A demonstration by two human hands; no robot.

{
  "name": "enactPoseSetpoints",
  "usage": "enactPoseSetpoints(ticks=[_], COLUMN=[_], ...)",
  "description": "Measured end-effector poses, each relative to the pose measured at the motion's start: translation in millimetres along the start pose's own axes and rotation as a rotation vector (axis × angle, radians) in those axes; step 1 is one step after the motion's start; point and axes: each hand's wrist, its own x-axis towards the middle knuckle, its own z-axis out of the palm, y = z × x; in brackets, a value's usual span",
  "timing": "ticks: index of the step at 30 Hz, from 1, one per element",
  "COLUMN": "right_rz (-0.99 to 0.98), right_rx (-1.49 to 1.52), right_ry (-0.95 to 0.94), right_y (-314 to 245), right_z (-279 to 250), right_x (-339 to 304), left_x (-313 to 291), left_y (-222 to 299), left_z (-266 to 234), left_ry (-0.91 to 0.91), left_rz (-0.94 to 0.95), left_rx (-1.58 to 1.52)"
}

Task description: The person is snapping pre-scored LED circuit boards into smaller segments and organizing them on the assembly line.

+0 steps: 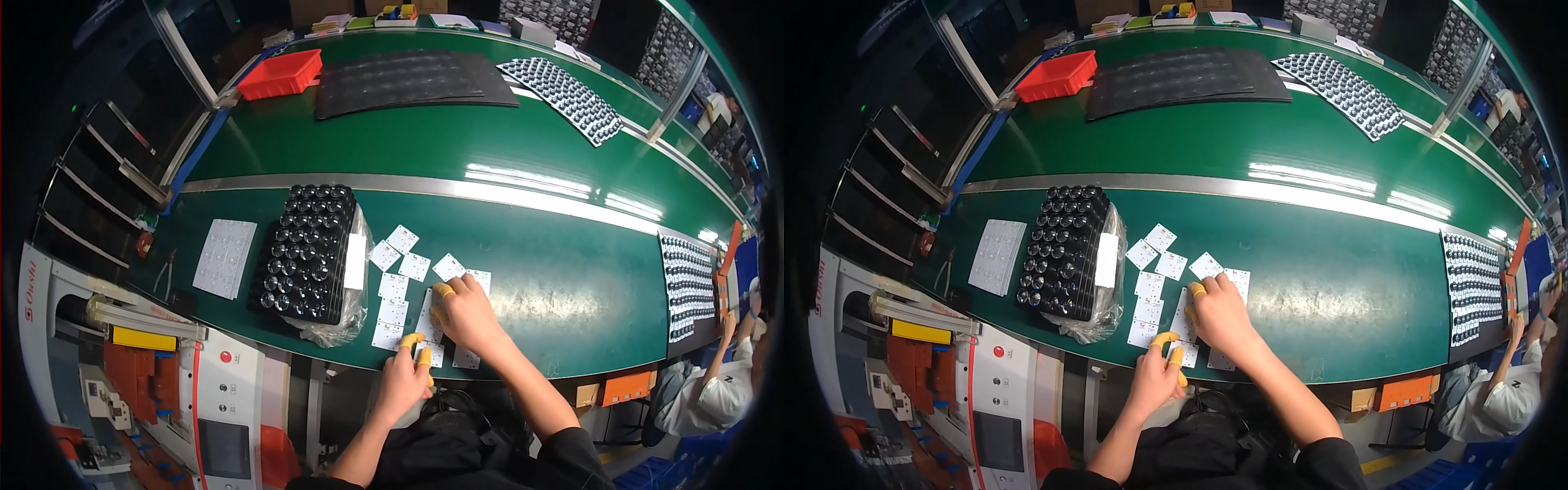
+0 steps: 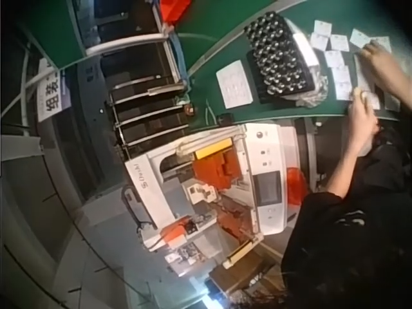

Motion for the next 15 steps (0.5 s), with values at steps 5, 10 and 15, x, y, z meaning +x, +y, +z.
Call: enactPoseSetpoints(ticks=[5, 10, 15], right_rz=[0.079, 0.045, 0.052], right_rx=[0.132, 0.052, 0.039], right_ry=[-0.044, 0.006, -0.018], right_y=[-2.2, -8.3, -7.3], right_z=[5.0, 11.4, 14.0], right_x=[-0.5, 1.2, -2.0], left_x=[-20.8, -30.8, -37.3], left_y=[-25.2, -35.2, -48.1], left_z=[4.1, 8.2, 22.0], left_ry=[0.263, 0.446, 0.256], left_rz=[0.305, 0.722, 0.663], left_rx=[0.573, 0.755, 0.909])
